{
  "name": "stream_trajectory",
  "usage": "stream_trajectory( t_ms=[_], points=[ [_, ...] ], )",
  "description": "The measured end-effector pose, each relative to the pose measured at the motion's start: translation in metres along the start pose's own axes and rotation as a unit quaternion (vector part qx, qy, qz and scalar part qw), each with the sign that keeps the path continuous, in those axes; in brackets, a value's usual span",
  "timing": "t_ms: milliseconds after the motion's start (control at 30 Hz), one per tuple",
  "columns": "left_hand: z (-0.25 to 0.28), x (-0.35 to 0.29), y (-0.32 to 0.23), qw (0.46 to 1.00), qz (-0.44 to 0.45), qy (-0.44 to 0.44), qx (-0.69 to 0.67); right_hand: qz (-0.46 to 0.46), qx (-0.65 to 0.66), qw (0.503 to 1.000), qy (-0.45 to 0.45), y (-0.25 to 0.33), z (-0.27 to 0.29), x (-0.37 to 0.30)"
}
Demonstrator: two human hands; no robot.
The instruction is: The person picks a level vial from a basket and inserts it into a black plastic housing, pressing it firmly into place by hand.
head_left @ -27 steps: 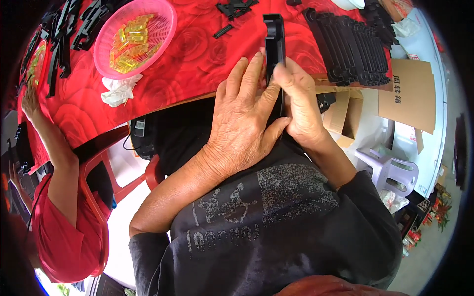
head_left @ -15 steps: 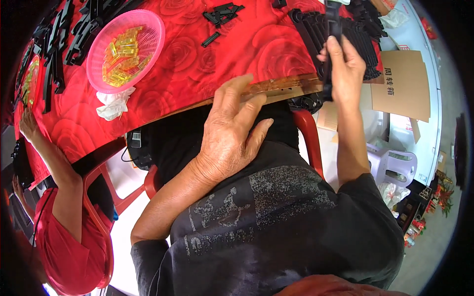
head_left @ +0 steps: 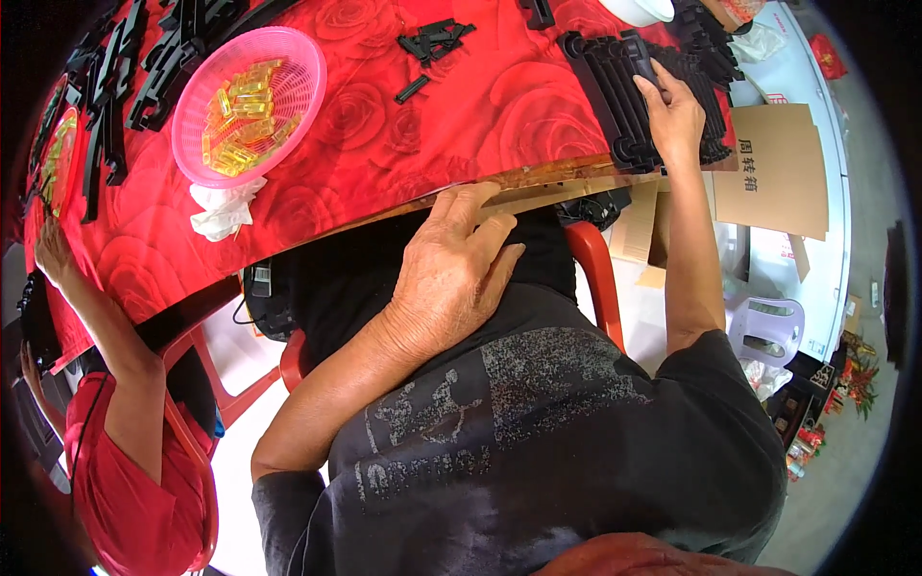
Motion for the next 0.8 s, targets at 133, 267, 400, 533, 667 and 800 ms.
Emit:
stream_trajectory(
  t_ms=[133,267,400,533,667,800],
  points=[
    [-0.003,0.005,0.001,1.0,-0.005,-0.003,-0.006,0.087,-0.023,0.995,-0.029,-0.024,-0.008,0.007],
    [-0.003,0.01,0.001,1.0,-0.005,0.004,-0.004,0.124,-0.095,0.987,-0.026,-0.03,-0.009,0.017],
    [0.0,0.011,0.001,1.0,0.001,-0.003,-0.004,0.121,-0.089,0.988,-0.044,-0.008,0.001,0.014],
    [0.023,0.005,-0.001,1.0,-0.007,-0.002,-0.001,0.129,-0.137,0.982,0.01,0.017,0.008,0.001],
    [0.054,-0.001,-0.006,1.0,-0.003,0.001,-0.007,0.11,-0.126,0.986,0.024,0.049,0.012,0.008],
    [0.072,-0.001,-0.013,1.0,-0.003,-0.001,-0.004,0.113,-0.13,0.985,0.027,0.058,0.017,0.029]
  ],
)
Point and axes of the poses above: each hand's wrist, its own x-axis towards the middle knuckle, its own z-axis out of the back of the hand, y = z × x, the point moved 1 cm from there along x, towards the middle knuckle, and after that the axes turned 7 degrees about -y, right-handed, at the moved point
